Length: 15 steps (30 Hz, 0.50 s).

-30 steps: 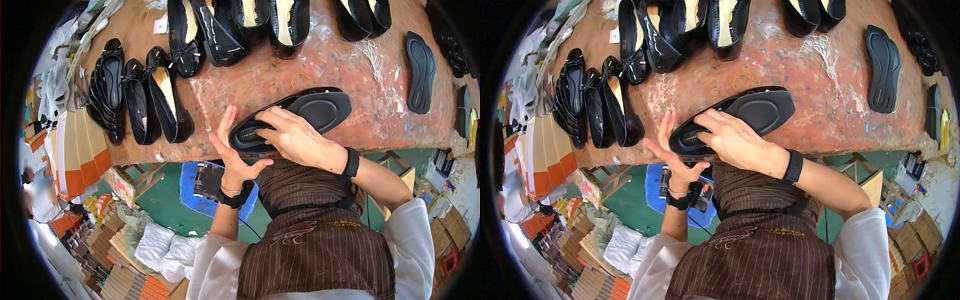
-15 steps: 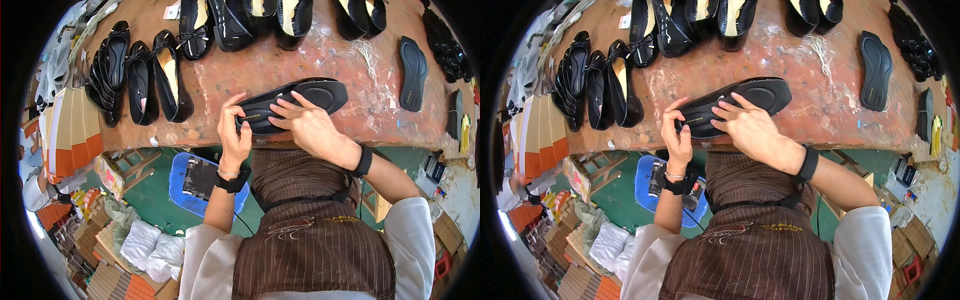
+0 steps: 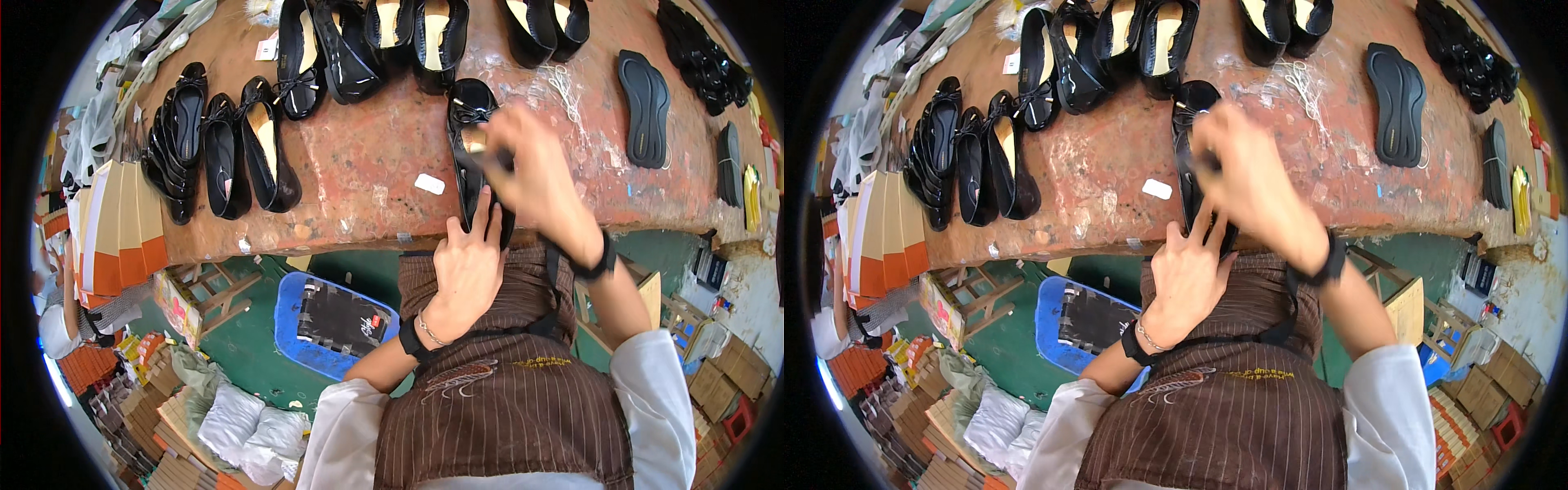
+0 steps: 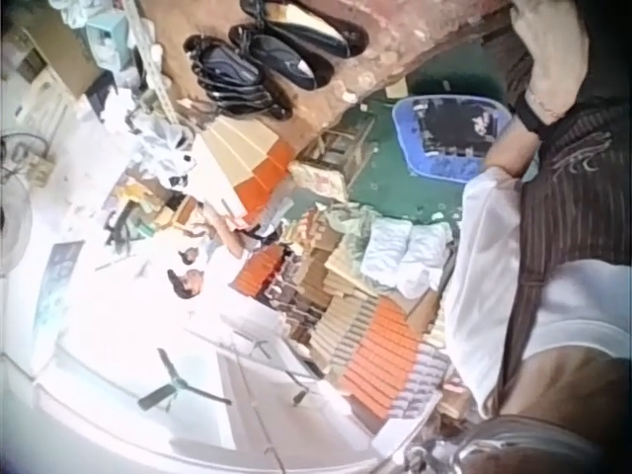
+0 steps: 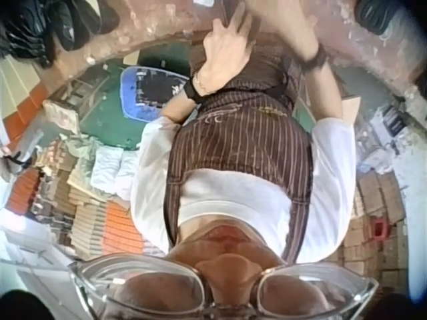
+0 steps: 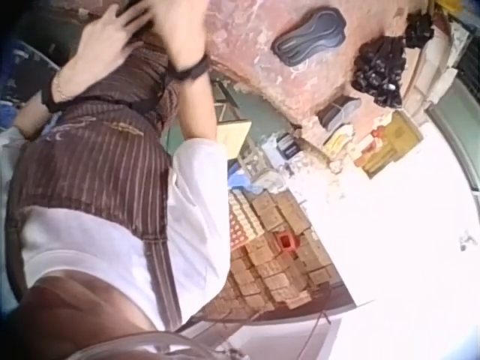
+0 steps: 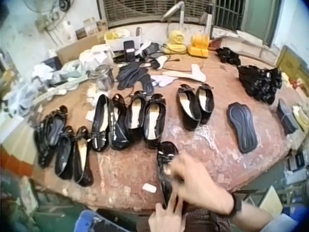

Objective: Attaching insoles to black patent leather loafers and preparing shoe boxes.

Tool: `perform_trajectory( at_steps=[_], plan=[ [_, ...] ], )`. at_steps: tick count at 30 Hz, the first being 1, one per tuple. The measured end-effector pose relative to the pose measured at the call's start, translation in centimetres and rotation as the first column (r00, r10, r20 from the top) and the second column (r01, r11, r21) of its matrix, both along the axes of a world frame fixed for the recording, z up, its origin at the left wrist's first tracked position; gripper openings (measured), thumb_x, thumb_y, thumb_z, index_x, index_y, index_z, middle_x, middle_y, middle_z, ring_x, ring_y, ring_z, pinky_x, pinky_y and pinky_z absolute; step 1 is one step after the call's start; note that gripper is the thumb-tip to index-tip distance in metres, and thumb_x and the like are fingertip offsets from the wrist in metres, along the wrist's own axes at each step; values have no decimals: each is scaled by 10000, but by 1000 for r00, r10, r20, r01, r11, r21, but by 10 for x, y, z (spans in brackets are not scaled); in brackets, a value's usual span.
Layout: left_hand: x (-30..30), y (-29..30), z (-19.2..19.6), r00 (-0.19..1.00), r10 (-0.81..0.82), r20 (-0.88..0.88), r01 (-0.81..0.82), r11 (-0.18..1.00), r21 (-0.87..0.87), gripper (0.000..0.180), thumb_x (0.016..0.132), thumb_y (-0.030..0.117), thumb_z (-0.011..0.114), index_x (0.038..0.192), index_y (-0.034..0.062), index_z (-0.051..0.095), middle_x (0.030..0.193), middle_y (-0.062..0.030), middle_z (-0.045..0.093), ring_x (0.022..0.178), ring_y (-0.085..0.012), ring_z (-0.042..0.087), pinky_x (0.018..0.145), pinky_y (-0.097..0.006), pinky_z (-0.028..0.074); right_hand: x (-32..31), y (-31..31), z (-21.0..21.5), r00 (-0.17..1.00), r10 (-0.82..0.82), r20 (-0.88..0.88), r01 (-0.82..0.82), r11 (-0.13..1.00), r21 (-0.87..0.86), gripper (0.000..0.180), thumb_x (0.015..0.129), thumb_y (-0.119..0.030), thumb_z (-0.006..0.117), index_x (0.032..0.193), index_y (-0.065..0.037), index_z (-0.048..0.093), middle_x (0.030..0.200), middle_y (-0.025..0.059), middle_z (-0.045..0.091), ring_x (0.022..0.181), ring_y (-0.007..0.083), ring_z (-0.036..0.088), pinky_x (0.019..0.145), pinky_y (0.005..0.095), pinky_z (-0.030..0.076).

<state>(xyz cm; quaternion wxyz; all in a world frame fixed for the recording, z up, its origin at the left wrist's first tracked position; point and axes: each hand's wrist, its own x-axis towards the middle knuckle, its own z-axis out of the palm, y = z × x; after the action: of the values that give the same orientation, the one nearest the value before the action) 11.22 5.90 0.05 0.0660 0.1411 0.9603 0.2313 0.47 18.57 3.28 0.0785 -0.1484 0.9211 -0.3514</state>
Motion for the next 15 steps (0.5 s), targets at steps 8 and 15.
perform_trajectory(
  at_steps=[8, 15],
  plan=[
    [0, 9, -10, 998, -62, 5, 62, 994, -93, 422, 747, 228, 777, 1095, 6, 689, 1411, -110, 522, 889, -311, 584, 639, -372, 574, 18, -5, -47, 935, 74, -346, 4, 976, 217, 447, 790, 37, 540, 1236, 74, 554, 1226, 260, 619, 1262, 394, 544, 1168, 553, 280],
    [1, 7, -14, 995, -74, 71, 80, 994, -77, 501, 735, 186, 782, 1187, 8, 664, 1425, -109, 515, 900, -305, 583, 647, -355, 577, 38, -3, -83, 839, 65, -541, 114, 950, 292, 287, 794, 29, 530, 1068, 88, 590, 971, 219, 635, 993, 342, 637, 1182, 537, 252]
  ],
)
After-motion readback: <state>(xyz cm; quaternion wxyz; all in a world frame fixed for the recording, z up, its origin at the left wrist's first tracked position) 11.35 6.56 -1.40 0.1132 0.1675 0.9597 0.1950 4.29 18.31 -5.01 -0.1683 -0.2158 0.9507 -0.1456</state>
